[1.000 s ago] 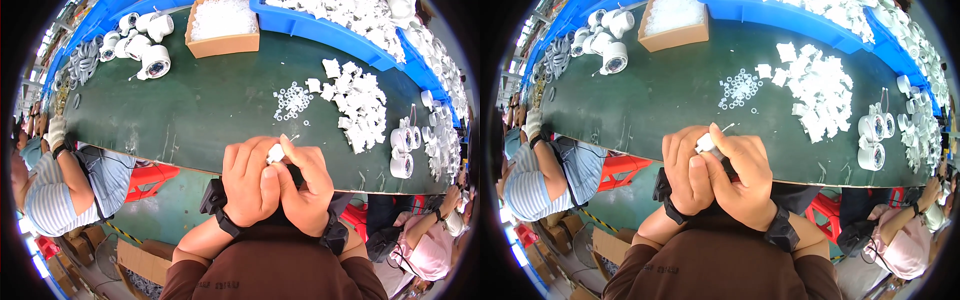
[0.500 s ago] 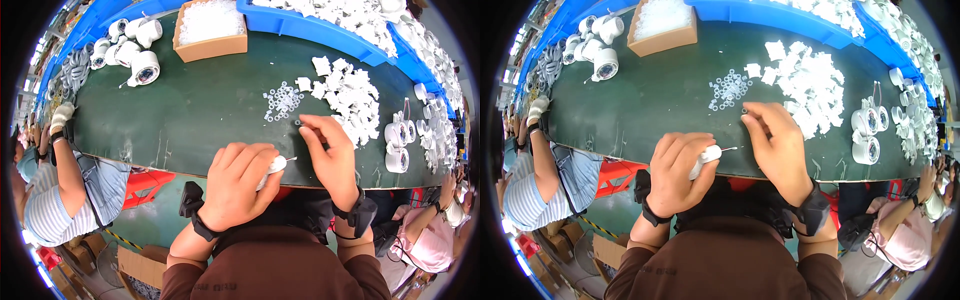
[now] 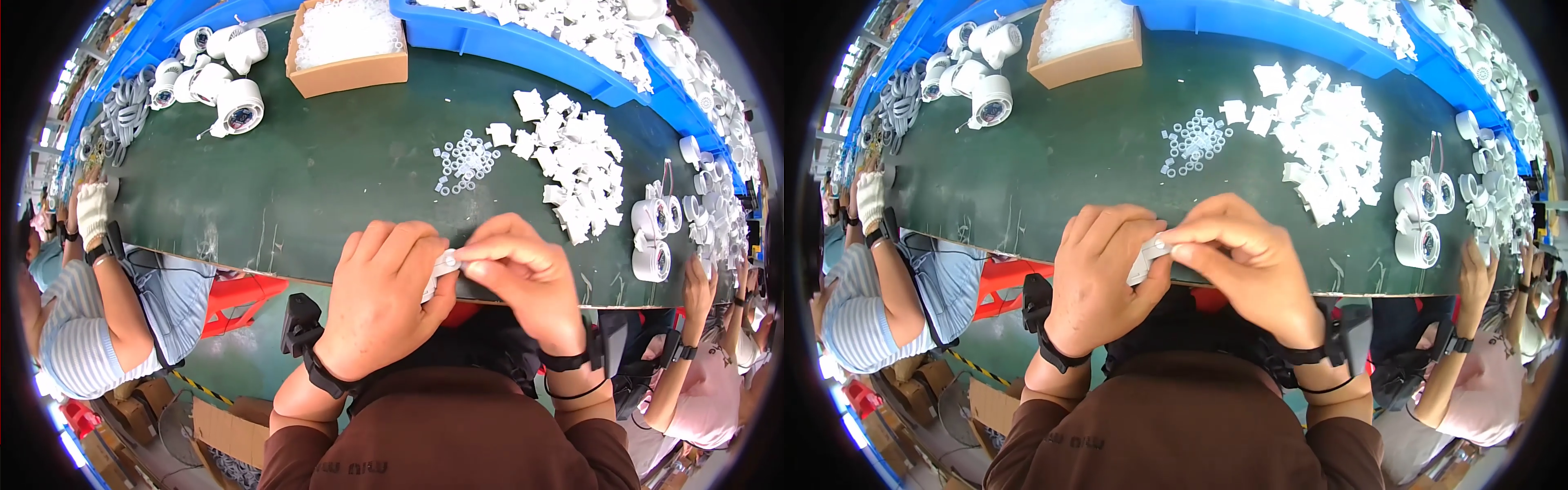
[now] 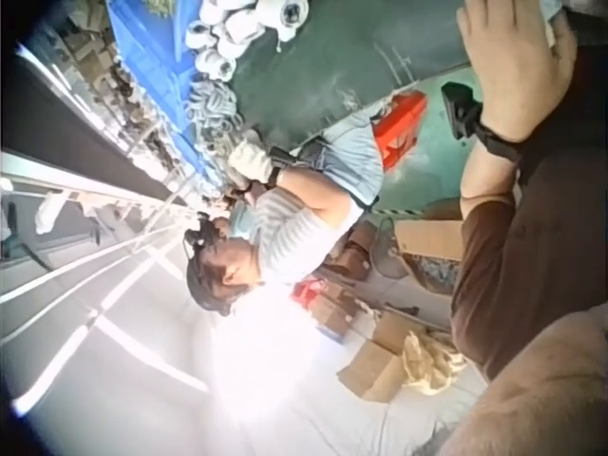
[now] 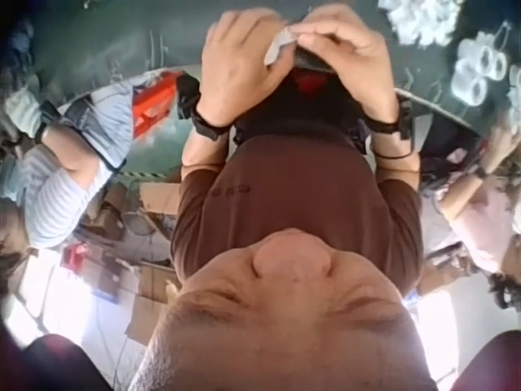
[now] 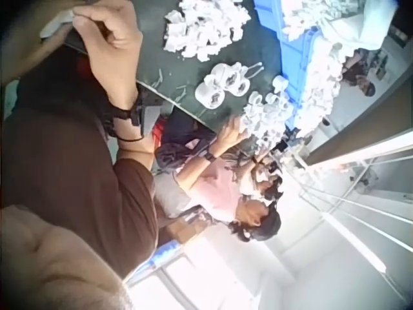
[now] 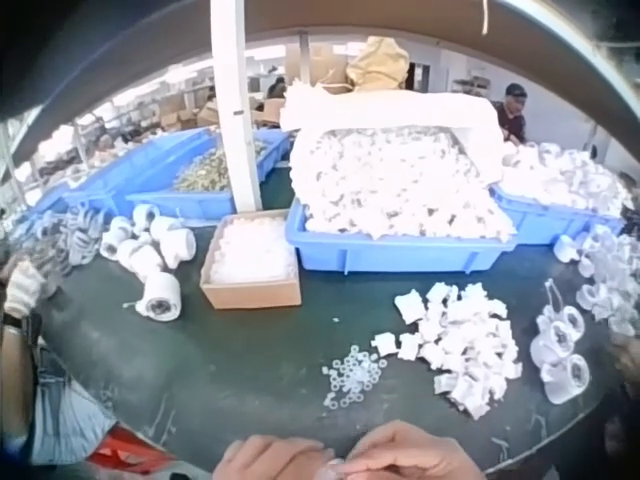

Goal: The person assembles camera components by hand, picking up a white plastic housing and a small wire connector. They thread the wire through the housing, snap a small white cap onto the assembly, and then place the completed unit onto the table.

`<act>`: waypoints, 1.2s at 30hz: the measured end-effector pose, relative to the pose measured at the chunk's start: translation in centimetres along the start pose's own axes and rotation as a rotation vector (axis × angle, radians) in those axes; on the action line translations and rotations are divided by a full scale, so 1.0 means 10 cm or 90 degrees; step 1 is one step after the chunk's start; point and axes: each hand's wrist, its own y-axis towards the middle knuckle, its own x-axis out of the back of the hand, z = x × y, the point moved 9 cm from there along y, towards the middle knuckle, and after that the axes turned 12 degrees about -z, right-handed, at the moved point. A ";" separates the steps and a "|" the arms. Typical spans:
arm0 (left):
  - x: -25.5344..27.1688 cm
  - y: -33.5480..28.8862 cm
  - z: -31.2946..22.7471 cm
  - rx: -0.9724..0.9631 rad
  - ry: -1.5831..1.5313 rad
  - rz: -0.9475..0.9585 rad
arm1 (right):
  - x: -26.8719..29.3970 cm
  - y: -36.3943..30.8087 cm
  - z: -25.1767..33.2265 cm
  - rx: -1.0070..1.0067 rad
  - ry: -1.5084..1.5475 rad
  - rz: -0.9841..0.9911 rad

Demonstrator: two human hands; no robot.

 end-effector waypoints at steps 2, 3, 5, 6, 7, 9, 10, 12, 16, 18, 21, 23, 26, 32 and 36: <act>0.01 0.01 0.01 0.001 -0.012 -0.003 | -0.08 0.00 -0.01 0.059 0.013 -0.002; 0.02 0.00 0.02 0.007 -0.018 -0.011 | -0.10 0.00 -0.02 0.057 0.012 -0.001; 0.00 -0.04 0.04 0.005 -0.028 -0.026 | -0.13 0.00 -0.12 -0.044 0.150 0.006; 0.01 -0.05 0.06 0.003 -0.034 -0.041 | -0.14 0.01 -0.11 -0.045 0.151 0.008; 0.02 -0.06 0.07 0.005 -0.032 -0.042 | -0.16 0.01 -0.16 -0.111 0.165 0.021; 0.01 -0.07 0.07 0.004 -0.040 -0.040 | -0.20 0.00 -0.17 -0.178 0.178 0.035; 0.01 -0.08 0.08 0.005 -0.038 -0.040 | -0.20 0.00 -0.17 -0.196 0.134 0.034; 0.02 -0.09 0.07 -0.009 -0.036 -0.055 | -0.22 -0.02 -0.24 -0.213 0.091 0.031; -0.01 -0.09 0.05 -0.010 -0.030 -0.060 | -0.25 0.02 -0.21 -0.117 0.223 -0.008; 0.04 -0.08 0.06 -0.002 -0.045 -0.118 | -0.23 0.03 -0.20 -0.118 0.241 -0.023; 0.06 -0.12 0.07 -0.024 -0.042 -0.132 | -0.21 0.02 -0.27 -0.181 0.204 -0.012; 0.06 -0.13 0.07 -0.018 -0.046 -0.134 | -0.20 0.02 -0.24 -0.154 0.193 -0.026; 0.06 -0.13 0.07 -0.015 -0.051 -0.128 | -0.21 0.00 -0.25 -0.112 0.183 -0.014; 0.09 -0.06 0.14 -0.061 -0.053 -0.018 | -0.28 -0.08 -0.32 0.000 0.007 -0.011; 0.68 0.04 0.68 0.017 0.295 -0.189 | 0.10 -0.18 0.11 0.279 -0.208 -0.090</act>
